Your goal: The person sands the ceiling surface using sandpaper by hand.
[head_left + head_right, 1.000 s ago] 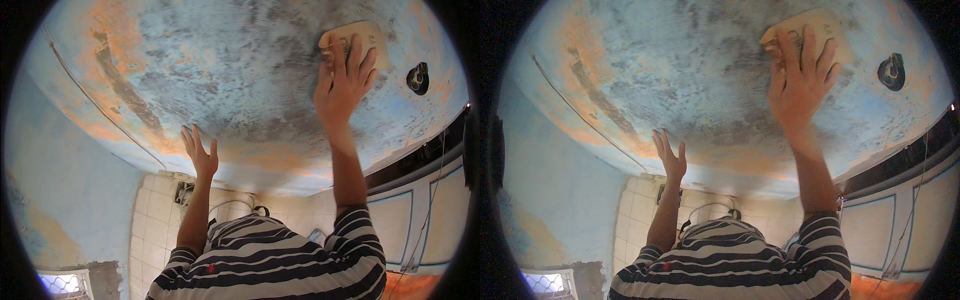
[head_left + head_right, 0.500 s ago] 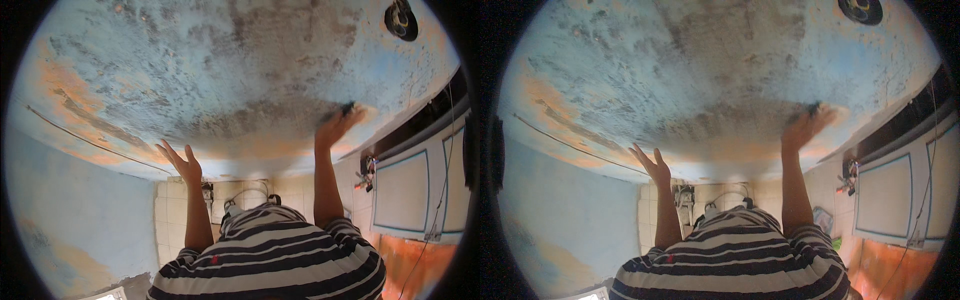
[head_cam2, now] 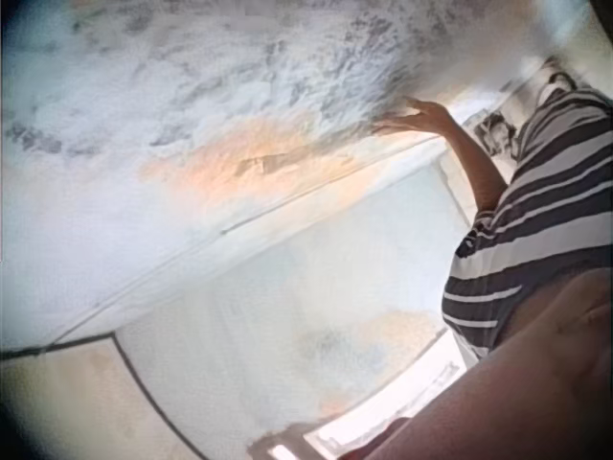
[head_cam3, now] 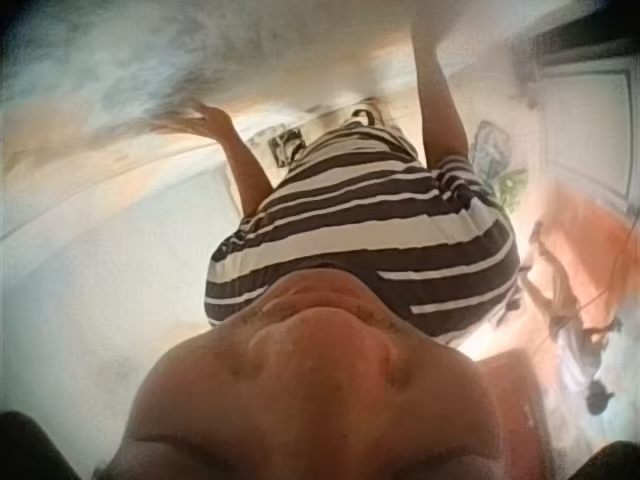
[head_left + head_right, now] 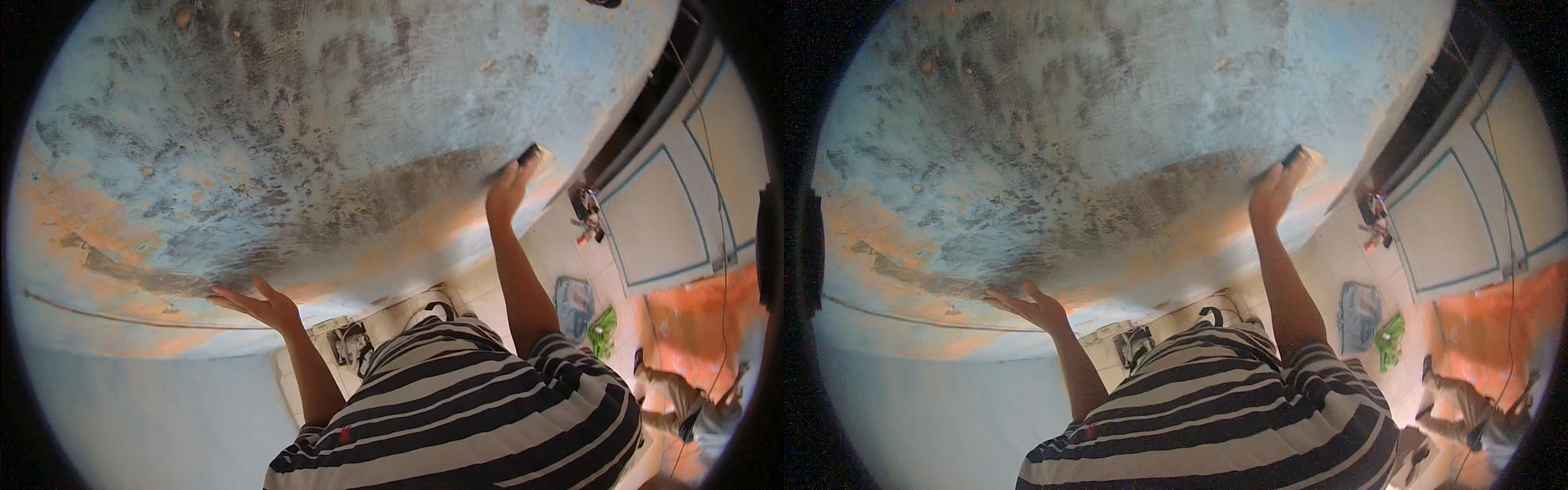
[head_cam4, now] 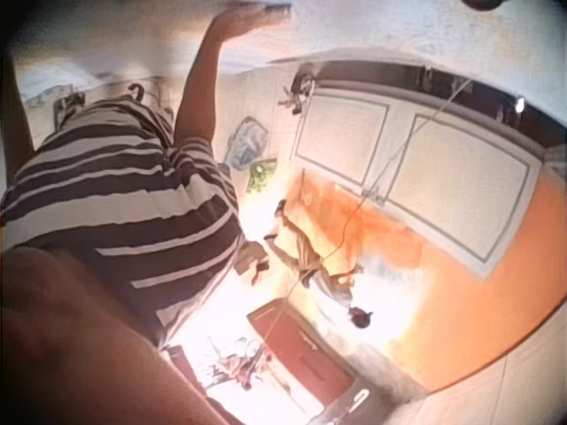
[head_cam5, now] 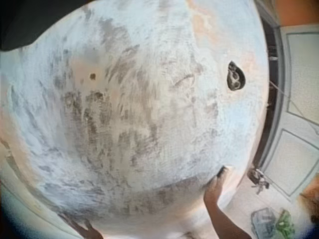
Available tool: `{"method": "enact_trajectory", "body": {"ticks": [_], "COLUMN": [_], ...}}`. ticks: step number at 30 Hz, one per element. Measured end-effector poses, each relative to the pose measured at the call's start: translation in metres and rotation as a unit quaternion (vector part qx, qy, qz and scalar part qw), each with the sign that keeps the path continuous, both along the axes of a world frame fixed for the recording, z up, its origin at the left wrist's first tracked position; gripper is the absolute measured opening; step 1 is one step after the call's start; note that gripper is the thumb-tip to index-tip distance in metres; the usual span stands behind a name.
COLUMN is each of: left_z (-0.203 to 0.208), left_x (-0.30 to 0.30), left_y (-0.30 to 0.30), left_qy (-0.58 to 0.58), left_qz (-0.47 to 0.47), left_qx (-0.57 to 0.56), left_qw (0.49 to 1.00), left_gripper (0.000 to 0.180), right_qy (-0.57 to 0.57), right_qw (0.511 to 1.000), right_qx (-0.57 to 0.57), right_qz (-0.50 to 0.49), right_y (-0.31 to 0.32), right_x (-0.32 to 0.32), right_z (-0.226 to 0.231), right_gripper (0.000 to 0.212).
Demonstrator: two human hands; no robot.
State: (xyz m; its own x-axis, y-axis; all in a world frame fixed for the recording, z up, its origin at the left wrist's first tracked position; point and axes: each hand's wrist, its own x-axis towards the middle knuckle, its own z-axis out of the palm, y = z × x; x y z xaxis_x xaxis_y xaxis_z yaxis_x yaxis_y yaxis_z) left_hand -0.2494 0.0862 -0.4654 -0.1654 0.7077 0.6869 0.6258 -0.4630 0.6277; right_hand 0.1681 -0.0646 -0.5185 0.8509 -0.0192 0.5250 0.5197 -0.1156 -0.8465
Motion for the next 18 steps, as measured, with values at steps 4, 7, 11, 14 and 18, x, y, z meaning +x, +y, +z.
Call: {"method": "enact_trajectory", "body": {"ticks": [4, 7, 11, 14, 18], "left_z": [-0.006, -0.025, -0.03, -0.038, -0.049], "left_x": [0.001, -0.014, -0.024, -0.041, -0.051], "left_y": [0.018, 0.027, 0.026, 0.029, 0.035], "left_qy": [-0.016, 0.052, 0.108, 0.121, 0.145], "left_qz": [-0.052, -0.033, -0.079, -0.119, -0.112], "left_qx": [0.009, 0.06, 0.078, 0.071, 0.07], "left_qw": [0.998, 0.996, 0.988, 0.983, 0.981], "left_gripper": [0.09, 0.092, 0.087, 0.09, 0.095], "right_qy": [-0.055, -0.123, -0.168, 0.1, 0.037], "right_qw": [0.996, 0.986, 0.981, 0.988, 0.998], "right_qx": [0.006, -0.02, -0.079, 0.106, 0.045], "right_qz": [0.067, 0.114, 0.059, 0.059, 0.009], "right_y": [0.061, 0.069, 0.061, 0.01, 0.059], "right_x": [-0.115, -0.179, -0.1, 0.031, -0.068], "right_z": [-0.003, -0.024, -0.027, 0.01, 0.011], "right_gripper": [0.057, 0.051, 0.059, 0.072, 0.064]}}
